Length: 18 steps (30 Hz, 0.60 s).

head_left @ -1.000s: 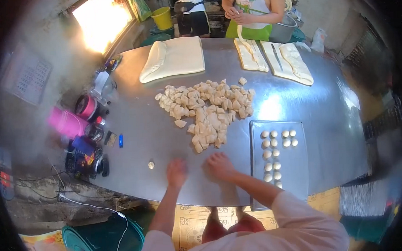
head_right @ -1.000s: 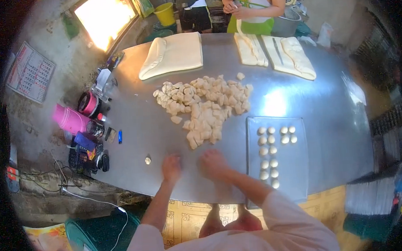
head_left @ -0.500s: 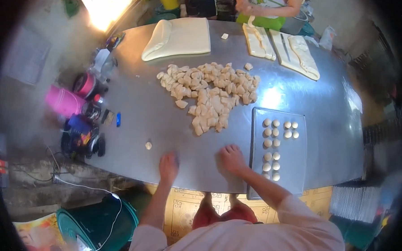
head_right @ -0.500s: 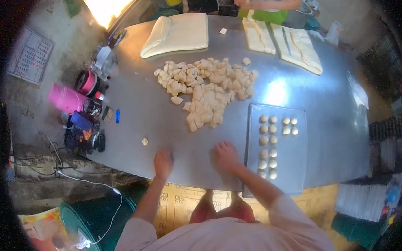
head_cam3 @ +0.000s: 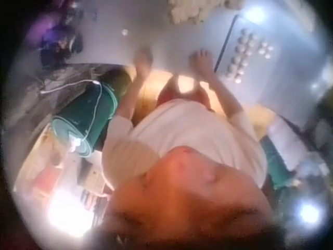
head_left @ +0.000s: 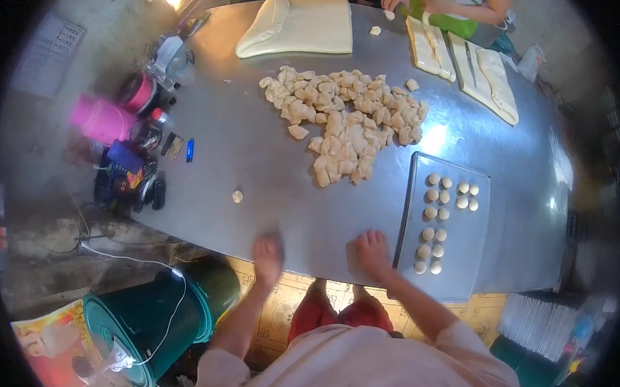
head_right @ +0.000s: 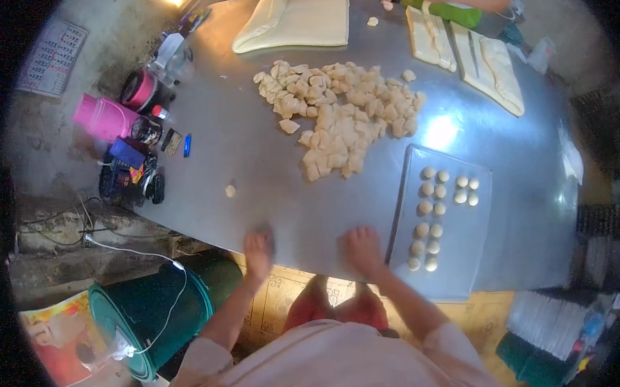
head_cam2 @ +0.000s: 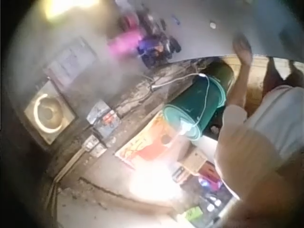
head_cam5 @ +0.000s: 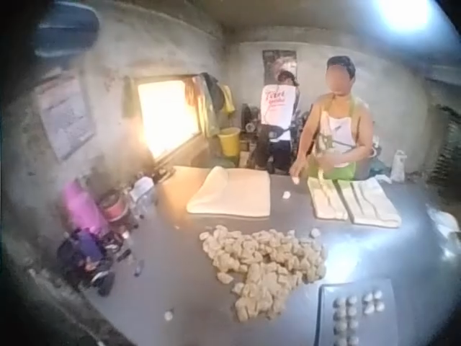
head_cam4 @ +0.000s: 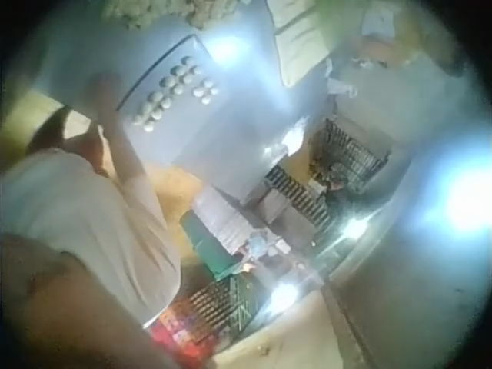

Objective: Shaping small pieces of dough into rounds and arranging them on a metal baking tray.

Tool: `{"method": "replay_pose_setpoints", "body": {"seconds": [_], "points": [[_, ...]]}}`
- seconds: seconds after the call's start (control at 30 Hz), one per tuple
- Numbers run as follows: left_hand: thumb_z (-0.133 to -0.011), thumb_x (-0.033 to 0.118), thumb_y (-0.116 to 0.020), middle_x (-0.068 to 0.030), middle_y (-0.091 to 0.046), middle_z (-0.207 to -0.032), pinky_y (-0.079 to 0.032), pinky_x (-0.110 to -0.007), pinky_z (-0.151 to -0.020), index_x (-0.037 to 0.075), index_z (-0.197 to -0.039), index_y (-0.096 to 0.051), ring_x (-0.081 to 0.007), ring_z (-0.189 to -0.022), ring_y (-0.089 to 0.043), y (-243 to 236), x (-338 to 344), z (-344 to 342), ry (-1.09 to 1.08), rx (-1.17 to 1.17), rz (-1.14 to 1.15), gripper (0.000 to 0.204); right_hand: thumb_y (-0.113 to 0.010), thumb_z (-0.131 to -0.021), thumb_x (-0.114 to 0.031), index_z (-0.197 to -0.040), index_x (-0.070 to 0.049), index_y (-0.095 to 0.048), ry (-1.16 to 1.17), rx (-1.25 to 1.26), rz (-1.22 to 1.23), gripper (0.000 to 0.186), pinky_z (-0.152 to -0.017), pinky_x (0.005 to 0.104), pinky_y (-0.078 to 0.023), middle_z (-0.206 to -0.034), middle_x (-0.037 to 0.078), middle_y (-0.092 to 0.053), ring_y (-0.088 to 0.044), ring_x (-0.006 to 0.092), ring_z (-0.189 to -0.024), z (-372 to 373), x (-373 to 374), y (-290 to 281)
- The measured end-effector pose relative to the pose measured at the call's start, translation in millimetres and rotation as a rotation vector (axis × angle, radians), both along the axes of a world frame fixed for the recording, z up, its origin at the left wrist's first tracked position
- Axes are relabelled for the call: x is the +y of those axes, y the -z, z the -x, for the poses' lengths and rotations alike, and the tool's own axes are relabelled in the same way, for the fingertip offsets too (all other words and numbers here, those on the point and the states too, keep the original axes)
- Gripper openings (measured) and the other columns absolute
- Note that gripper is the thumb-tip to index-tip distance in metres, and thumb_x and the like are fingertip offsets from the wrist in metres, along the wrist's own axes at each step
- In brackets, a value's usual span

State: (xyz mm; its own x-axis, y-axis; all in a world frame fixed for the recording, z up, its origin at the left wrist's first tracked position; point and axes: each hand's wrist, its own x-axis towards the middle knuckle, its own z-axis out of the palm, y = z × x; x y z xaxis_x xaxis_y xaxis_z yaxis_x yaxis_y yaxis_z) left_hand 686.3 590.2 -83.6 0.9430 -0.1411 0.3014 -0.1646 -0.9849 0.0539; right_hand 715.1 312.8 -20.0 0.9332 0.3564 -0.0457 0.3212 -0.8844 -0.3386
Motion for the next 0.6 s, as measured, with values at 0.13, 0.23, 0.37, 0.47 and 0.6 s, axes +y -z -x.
{"method": "replay_pose_setpoints", "body": {"seconds": [0.13,0.23,0.37,0.47,0.6], "points": [[-0.091,0.023,-0.065,-0.0206,-0.063,-0.116,-0.048,-0.050,-0.094,0.005,-0.117,-0.063,-0.0389,-0.109,-0.059,-3,-38,-21,0.128,0.188,0.147,0.032,-0.063,-0.089,-0.022,-0.115,-0.006,-0.066,-0.210,-0.141,-0.169,0.030,-0.100,0.0515,-0.044,-0.111,0.017,-0.062,-0.058,0.0367,-0.107,6,30,29],[-0.088,0.033,-0.072,-0.0190,-0.063,-0.115,-0.047,-0.051,-0.097,0.006,-0.116,-0.063,-0.0406,-0.113,-0.058,-5,-32,-41,0.051,0.102,0.187,0.040,-0.065,-0.089,-0.024,-0.108,-0.008,-0.070,-0.181,-0.169,-0.235,0.025,-0.094,0.0497,-0.047,-0.113,0.016,-0.064,-0.060,0.0353,-0.104,-20,44,68],[-0.082,0.028,-0.079,-0.0177,-0.064,-0.114,-0.048,-0.052,-0.096,0.007,-0.118,-0.065,-0.0405,-0.110,-0.059,-13,-8,-46,0.198,0.054,0.387,0.044,-0.072,-0.085,-0.022,-0.100,-0.010,-0.071,-0.241,0.031,-0.227,0.019,-0.089,0.0466,-0.049,-0.112,0.016,-0.065,-0.061,0.0324,-0.103,-40,19,85],[-0.082,0.014,-0.079,-0.0134,-0.068,-0.112,-0.052,-0.043,-0.094,0.007,-0.113,-0.072,-0.0321,-0.107,-0.064,-36,-25,-43,-0.051,0.326,0.333,0.032,-0.076,-0.084,-0.018,-0.098,-0.009,-0.073,-0.275,-0.095,-0.526,0.017,-0.094,0.0475,-0.050,-0.111,0.016,-0.066,-0.062,0.0343,-0.107,-12,-23,59],[-0.082,0.008,-0.079,-0.0123,-0.071,-0.114,-0.055,-0.033,-0.086,0.003,-0.108,-0.074,-0.0241,-0.097,-0.069,-74,-149,-47,-0.067,0.491,0.927,0.027,-0.082,-0.081,-0.016,-0.107,-0.008,-0.075,0.266,-0.115,-0.816,0.028,-0.101,0.0442,-0.050,-0.118,0.014,-0.067,-0.061,0.0335,-0.119,29,-106,2]]}}
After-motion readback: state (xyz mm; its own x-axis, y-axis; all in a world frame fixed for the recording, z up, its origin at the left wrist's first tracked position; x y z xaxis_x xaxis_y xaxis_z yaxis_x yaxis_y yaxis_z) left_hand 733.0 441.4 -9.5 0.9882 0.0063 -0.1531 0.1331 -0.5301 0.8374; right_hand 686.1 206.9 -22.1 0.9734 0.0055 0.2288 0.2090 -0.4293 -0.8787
